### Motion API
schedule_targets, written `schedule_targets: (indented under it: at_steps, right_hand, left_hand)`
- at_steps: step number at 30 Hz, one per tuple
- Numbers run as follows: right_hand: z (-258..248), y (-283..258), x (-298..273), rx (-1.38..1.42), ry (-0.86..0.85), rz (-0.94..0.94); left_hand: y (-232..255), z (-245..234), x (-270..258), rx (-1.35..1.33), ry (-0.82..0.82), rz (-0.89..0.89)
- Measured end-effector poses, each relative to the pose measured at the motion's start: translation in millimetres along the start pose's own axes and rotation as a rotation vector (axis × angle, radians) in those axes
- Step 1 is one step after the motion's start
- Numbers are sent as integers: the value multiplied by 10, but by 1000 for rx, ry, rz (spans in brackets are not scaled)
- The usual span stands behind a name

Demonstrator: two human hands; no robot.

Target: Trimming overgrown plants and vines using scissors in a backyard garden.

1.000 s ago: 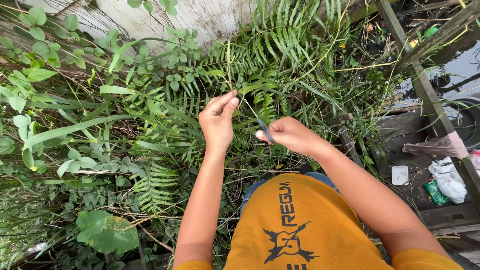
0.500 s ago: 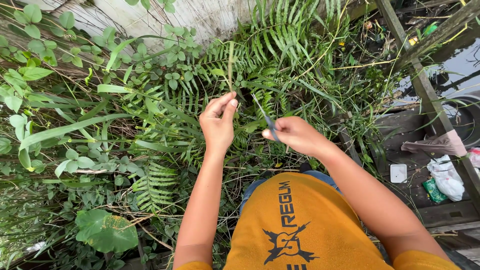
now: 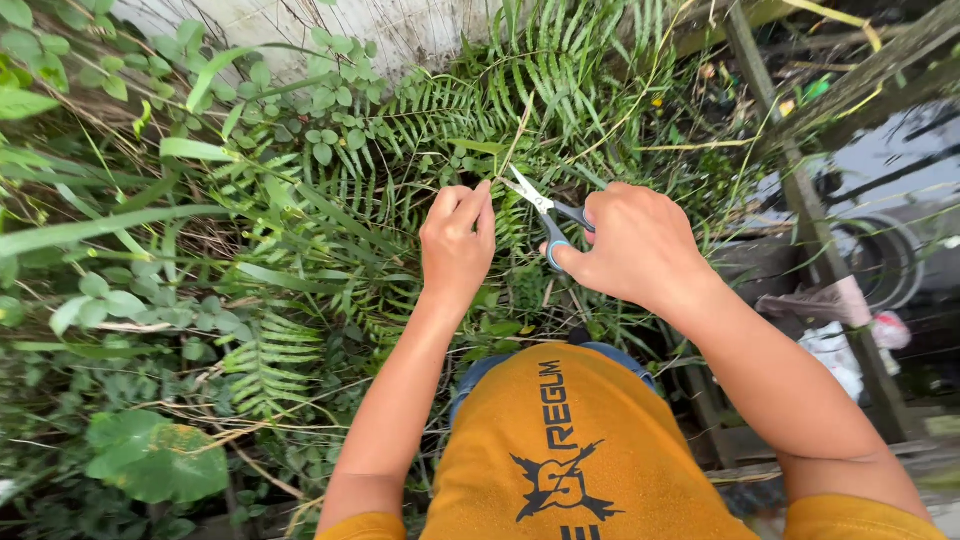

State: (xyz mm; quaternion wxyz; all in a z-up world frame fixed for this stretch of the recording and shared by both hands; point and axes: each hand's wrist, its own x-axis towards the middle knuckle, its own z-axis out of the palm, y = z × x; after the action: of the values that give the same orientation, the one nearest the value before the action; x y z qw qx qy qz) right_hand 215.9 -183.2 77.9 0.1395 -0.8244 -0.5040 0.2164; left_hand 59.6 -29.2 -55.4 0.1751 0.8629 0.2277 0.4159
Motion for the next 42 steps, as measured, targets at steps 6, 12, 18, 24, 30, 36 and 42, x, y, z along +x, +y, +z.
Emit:
schedule_targets:
  at_steps: [6,12,18,24,30,36,42]
  right_hand:
    - [-113,-49,72,-88,4,2]
    - [25,70,256,-112,90,-61]
    - [82,290,260,333,274,-41]
    - [472,490,420,885,263,48]
    - [483,518,393,877,545,-106]
    - [470,442,356,927,564,-175]
    - [509,363,367,941,543,-111]
  left_hand:
    - [236,-21,135,164,-11,70]
    - [331,21,203,119,5,41]
    - [217,0,515,-438,-27,-467]
    - [269,-384,1083,-715,-107,-745]
    - [410,-849,1569,-705,22,-420]
    - [664,-1230,1944,-568,248,-43]
    - [785,-1573,2365,-320,339,244]
